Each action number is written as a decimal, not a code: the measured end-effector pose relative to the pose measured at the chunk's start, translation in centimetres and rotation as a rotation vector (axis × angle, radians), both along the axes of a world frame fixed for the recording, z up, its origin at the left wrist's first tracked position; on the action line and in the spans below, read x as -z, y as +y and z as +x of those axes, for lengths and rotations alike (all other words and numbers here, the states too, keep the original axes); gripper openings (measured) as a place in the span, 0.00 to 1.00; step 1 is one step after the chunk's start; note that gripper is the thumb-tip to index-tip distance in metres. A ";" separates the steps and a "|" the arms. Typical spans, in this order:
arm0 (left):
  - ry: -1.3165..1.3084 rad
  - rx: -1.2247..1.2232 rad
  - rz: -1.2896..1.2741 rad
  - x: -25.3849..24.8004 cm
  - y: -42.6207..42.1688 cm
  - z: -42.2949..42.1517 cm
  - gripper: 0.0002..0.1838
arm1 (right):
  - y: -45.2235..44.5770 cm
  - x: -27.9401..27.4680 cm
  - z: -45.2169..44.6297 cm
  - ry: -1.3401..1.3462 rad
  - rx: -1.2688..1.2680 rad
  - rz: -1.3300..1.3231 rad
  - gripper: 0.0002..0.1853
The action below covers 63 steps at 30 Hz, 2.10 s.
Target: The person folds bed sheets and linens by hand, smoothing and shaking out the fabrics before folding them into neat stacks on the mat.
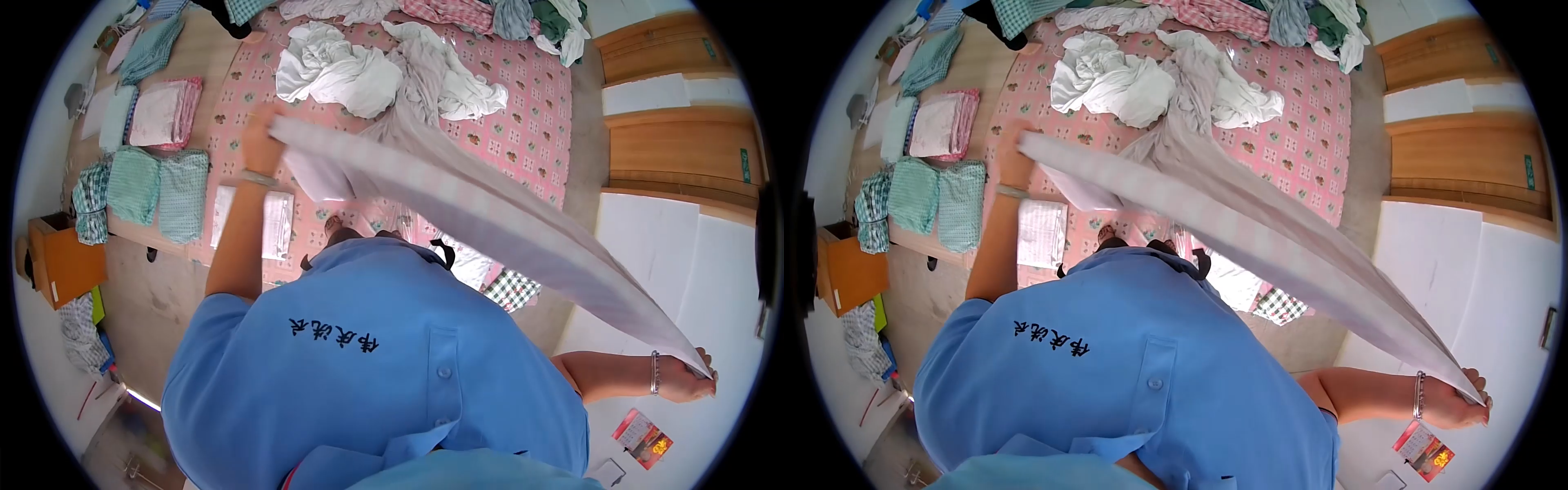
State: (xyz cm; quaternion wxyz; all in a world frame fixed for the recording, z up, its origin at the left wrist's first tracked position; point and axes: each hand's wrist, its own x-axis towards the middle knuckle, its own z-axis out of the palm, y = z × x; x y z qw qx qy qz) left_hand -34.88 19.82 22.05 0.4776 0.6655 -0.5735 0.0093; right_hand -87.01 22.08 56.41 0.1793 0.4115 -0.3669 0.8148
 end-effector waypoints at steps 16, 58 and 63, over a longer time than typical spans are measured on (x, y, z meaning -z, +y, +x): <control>0.075 0.841 0.345 -6.7 -1.9 -13.0 0.10 | -3.7 15.0 6.8 0.043 -0.711 1.323 0.17; -0.342 0.446 0.435 -2.6 -4.4 5.1 0.20 | -8.7 13.8 -4.0 0.121 -0.424 1.075 0.12; -0.568 0.370 1.266 13.2 13.2 13.7 0.17 | 5.8 35.7 -15.8 1.012 -0.128 2.381 0.37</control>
